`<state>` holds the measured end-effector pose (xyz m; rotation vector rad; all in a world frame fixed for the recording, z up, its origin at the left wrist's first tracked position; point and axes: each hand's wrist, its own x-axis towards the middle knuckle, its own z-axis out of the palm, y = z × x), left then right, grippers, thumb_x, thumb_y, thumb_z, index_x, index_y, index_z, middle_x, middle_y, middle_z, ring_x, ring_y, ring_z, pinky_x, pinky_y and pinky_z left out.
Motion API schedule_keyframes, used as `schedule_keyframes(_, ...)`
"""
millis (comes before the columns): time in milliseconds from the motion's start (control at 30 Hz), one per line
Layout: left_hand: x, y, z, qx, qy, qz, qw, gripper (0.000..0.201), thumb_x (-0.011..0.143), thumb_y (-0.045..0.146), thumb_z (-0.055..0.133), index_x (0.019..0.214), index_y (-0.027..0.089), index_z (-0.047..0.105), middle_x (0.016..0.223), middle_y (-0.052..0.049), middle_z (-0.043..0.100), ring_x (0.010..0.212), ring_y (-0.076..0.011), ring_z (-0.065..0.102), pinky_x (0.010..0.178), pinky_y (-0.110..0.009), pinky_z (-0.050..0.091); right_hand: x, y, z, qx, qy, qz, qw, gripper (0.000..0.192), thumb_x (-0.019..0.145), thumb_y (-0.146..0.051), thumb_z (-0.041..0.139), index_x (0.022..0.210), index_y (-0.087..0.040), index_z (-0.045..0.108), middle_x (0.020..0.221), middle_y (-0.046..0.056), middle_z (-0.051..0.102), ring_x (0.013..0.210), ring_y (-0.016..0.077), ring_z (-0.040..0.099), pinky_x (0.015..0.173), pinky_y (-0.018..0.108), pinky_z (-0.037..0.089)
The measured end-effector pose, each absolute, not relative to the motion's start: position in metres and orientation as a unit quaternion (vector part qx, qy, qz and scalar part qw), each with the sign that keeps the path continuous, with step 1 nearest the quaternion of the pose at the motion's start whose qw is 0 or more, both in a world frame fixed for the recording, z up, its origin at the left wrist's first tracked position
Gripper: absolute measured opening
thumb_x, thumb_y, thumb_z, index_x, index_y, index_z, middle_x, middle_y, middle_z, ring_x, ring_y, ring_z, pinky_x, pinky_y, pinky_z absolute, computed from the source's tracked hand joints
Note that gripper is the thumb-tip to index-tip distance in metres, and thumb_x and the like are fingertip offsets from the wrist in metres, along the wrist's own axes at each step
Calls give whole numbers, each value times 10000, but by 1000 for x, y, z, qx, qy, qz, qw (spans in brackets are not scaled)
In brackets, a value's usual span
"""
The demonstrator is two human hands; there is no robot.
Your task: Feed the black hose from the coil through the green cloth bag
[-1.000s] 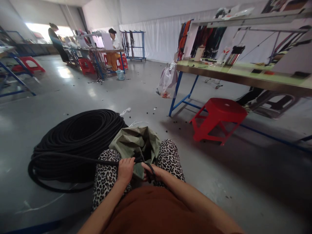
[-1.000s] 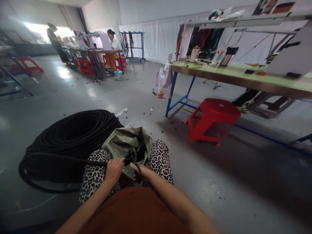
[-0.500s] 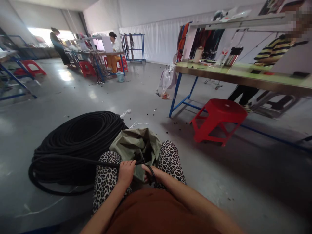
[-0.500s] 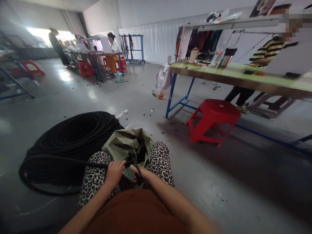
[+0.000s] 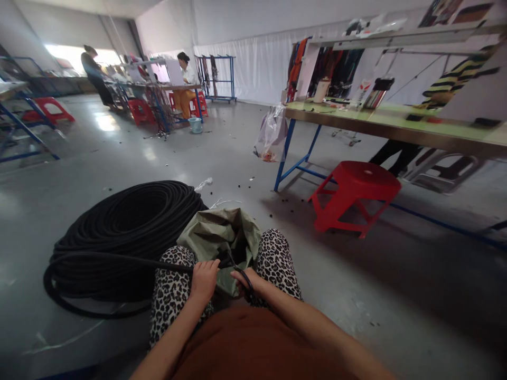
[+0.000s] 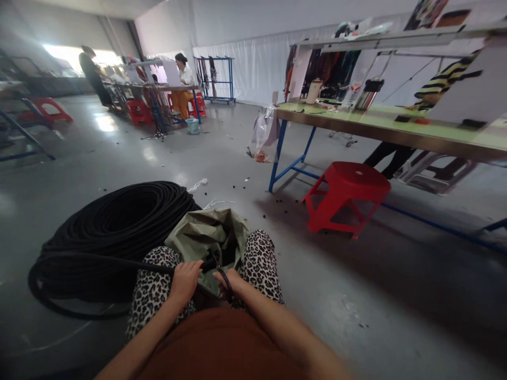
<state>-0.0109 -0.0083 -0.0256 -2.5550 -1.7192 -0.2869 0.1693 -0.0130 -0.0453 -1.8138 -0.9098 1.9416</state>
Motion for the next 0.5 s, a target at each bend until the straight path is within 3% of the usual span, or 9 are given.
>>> schedule_keyframes(500,-13,-8,-29,-827,-554,-88,27,288,908,225,494,1143,194,657,999,-81,726,930,-237,630,853,-389,409,168,-15,-38,-653,-368,645,148,331,906,-352,580,648,-147,549,387,-28,428,292,114,425,307,201,358)
